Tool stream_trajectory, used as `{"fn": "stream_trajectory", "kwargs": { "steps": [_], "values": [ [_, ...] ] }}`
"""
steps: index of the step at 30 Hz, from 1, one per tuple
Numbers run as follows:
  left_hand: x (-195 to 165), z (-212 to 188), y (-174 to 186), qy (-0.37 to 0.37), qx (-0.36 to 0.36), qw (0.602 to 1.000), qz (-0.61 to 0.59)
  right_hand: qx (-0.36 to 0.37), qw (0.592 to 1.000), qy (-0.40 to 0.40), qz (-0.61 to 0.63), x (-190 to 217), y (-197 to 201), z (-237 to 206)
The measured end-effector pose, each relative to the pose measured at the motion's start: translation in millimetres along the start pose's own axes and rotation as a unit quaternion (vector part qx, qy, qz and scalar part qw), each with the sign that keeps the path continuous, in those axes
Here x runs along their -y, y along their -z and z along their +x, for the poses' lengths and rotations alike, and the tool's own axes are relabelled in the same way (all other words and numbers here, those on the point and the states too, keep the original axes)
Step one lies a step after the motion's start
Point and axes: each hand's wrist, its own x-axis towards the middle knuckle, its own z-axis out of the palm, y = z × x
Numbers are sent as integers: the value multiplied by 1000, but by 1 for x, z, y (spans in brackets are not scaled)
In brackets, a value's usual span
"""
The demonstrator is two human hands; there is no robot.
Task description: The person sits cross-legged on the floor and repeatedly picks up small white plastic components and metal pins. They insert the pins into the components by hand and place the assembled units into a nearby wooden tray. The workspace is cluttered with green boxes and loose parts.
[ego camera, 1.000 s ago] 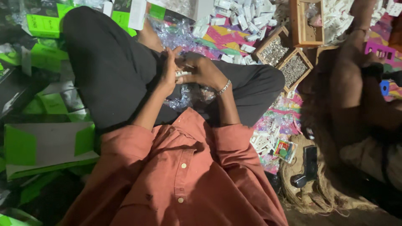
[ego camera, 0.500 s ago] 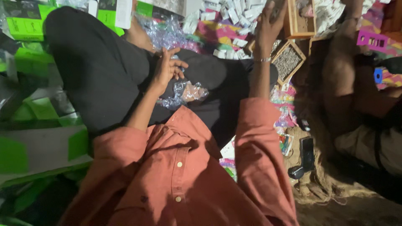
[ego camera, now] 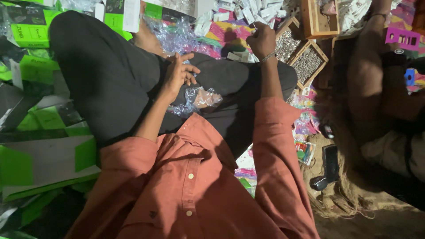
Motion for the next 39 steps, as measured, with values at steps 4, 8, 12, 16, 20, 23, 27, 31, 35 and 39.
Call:
{"fn": "stream_trajectory", "kwargs": {
  "steps": [4, 8, 12, 16, 20, 23, 27, 31, 35, 39],
  "values": [
    [0, -2, 1, -8, 1, 1000, 4, 40, 998, 6, -48, -2, -8, 2],
    [1, -6, 1, -14, 6, 1000, 7, 163, 975, -33, -146, -3, -15, -1],
    [-1, -7, -1, -13, 12, 1000, 3, 149, 967, -83, -187, 1, -16, -6],
    [-5, -8, -3, -13, 4, 1000, 6, 139, 963, -92, -214, 6, -14, -2],
    [-8, -9, -6, -19, 4, 1000, 7, 79, 973, -38, -213, 3, -15, -1],
    [-7, -10, -5, -6, -1, 1000, 4, 118, 971, -43, -203, -4, -16, -1],
    [-5, -10, -4, -14, -4, 1000, -4, 146, 965, -5, -219, -8, -21, -1],
    [-12, -11, -11, -25, -9, 1000, -1, 85, 993, 26, -72, 5, -22, 4],
    [-30, -13, -17, -15, -22, 999, -44, 147, 952, 46, 264, 48, -19, -18],
    [-39, -16, -11, 32, -15, 983, -183, 213, 899, -11, 382, 86, -34, -48]
  ]
}}
